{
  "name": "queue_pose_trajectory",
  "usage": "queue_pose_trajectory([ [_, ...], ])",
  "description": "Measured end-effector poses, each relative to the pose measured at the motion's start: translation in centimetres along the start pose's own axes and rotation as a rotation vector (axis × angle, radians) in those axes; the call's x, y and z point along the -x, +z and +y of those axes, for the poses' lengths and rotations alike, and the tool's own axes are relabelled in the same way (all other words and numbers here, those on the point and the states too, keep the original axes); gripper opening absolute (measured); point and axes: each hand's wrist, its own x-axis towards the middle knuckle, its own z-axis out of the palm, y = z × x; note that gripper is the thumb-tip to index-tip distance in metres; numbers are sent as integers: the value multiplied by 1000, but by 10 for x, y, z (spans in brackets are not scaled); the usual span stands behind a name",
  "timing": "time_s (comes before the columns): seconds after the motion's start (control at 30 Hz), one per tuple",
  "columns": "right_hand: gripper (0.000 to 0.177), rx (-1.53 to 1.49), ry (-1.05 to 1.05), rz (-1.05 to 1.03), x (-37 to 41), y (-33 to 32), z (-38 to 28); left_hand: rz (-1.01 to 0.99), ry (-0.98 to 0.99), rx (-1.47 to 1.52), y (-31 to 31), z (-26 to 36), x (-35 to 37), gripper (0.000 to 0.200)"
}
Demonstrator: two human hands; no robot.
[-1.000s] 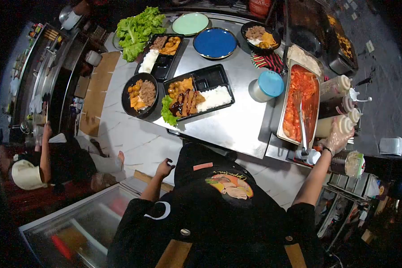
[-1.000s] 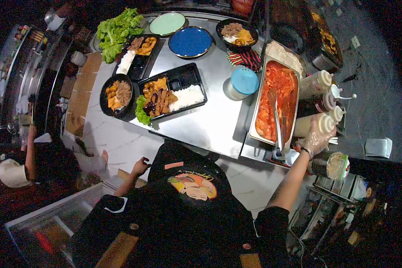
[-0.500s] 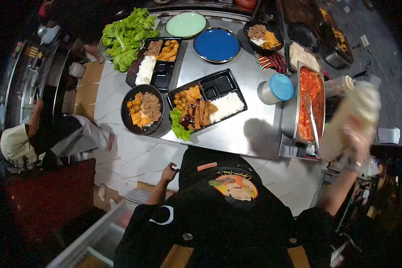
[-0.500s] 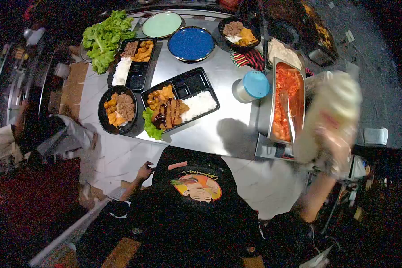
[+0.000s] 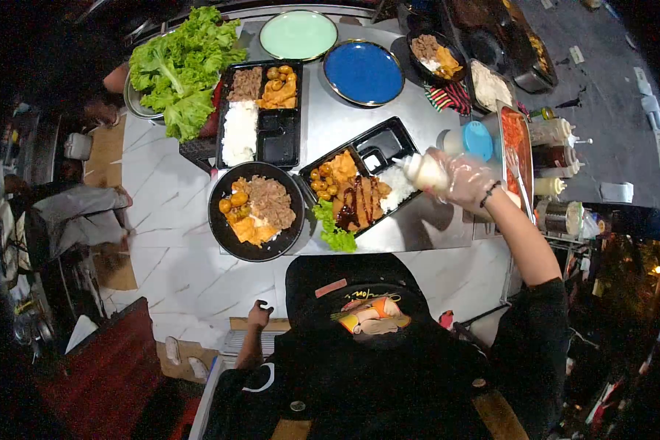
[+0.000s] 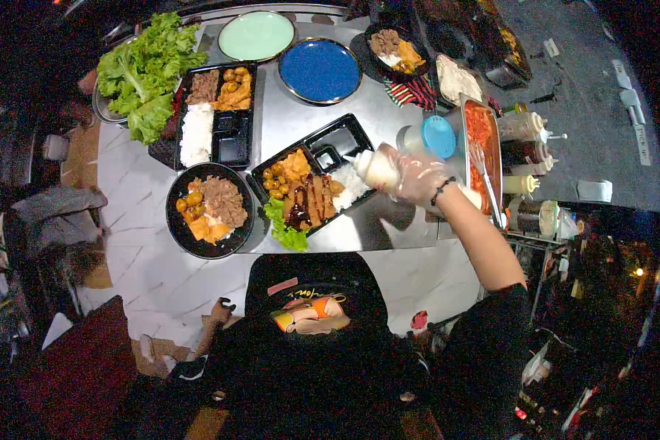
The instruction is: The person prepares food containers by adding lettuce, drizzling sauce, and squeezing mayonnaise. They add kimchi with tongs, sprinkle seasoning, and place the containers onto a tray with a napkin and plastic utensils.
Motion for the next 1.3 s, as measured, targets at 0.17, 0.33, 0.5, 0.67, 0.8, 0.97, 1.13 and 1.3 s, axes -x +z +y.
queue_pose_trajectory([
  [0.17,67,276,-23,-161,-34,1,-9,12,10,40,-1,-7,-12,43],
  [0.33,60,364,-18,-198,-45,-12,-39,-34,37,159,8,-7,-17,41],
  [0.5,49,450,20,-217,-47,-15,-49,-19,15,167,11,-5,-11,41],
  [0.67,48,490,29,-187,-46,-25,-59,-6,4,85,6,-7,-5,39],
  [0.8,45,525,-26,-185,-49,-19,-49,-29,14,85,4,-9,-3,39],
  [0.97,44,509,-65,-193,-46,-17,-48,-40,100,159,6,-8,-8,40],
  [1.13,44,485,-103,-141,-46,-11,-43,-9,89,132,9,-3,-8,39],
  [1.3,48,508,-95,-96,-47,-7,-44,36,93,150,13,-6,-9,39],
])
